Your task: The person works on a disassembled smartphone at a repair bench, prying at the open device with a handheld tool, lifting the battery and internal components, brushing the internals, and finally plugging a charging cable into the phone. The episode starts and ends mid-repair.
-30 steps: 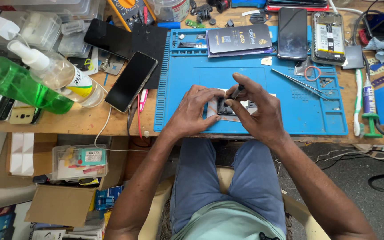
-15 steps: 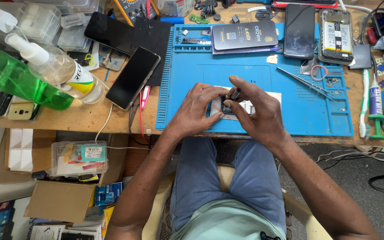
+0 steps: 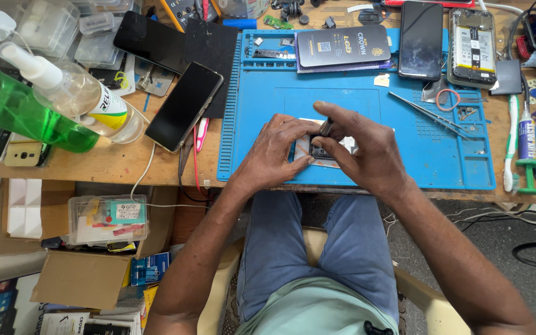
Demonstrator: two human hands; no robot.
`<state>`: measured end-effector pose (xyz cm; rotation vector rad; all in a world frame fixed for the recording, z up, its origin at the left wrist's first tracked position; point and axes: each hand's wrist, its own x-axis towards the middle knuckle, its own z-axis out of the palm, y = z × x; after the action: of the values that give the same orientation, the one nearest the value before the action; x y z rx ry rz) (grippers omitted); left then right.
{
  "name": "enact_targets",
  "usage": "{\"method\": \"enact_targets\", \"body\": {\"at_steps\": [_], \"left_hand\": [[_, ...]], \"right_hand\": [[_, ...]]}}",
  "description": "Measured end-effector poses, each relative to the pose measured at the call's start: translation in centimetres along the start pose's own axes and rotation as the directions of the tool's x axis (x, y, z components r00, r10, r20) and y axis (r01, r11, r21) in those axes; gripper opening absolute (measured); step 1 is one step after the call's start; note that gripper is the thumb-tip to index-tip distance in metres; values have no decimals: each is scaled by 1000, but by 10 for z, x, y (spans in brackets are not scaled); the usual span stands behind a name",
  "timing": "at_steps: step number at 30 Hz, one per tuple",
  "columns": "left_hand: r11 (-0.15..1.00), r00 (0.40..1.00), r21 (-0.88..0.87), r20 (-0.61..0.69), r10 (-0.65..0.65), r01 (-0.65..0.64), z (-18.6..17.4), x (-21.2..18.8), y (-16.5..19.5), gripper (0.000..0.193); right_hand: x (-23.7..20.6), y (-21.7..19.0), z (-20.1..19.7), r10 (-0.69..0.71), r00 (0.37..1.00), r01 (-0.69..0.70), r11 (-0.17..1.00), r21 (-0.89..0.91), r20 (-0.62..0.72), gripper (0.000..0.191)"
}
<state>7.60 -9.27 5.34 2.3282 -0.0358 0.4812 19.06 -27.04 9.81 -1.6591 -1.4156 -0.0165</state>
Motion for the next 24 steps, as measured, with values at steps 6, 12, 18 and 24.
{"method": "enact_targets", "body": {"at_steps": [6, 12, 18, 24], "left_hand": [[998, 998, 25, 36, -50, 49, -1, 1, 0, 55], [999, 1000, 30, -27, 16, -16, 0, 0, 0, 59], [910, 999, -414, -37, -7, -8, 12, -8, 7, 32], [718, 981, -675, 47, -188, 169, 23, -2, 5, 18]], "right_hand": [[0, -3, 7, -82, 997, 80, 994, -78, -14, 54], [17, 0, -16, -61, 976, 57, 998, 25, 208, 60], [15, -7, -7, -115, 992, 120, 986, -116, 43, 49], [12, -8, -17, -119, 985, 120, 993, -5, 124, 53]]}}
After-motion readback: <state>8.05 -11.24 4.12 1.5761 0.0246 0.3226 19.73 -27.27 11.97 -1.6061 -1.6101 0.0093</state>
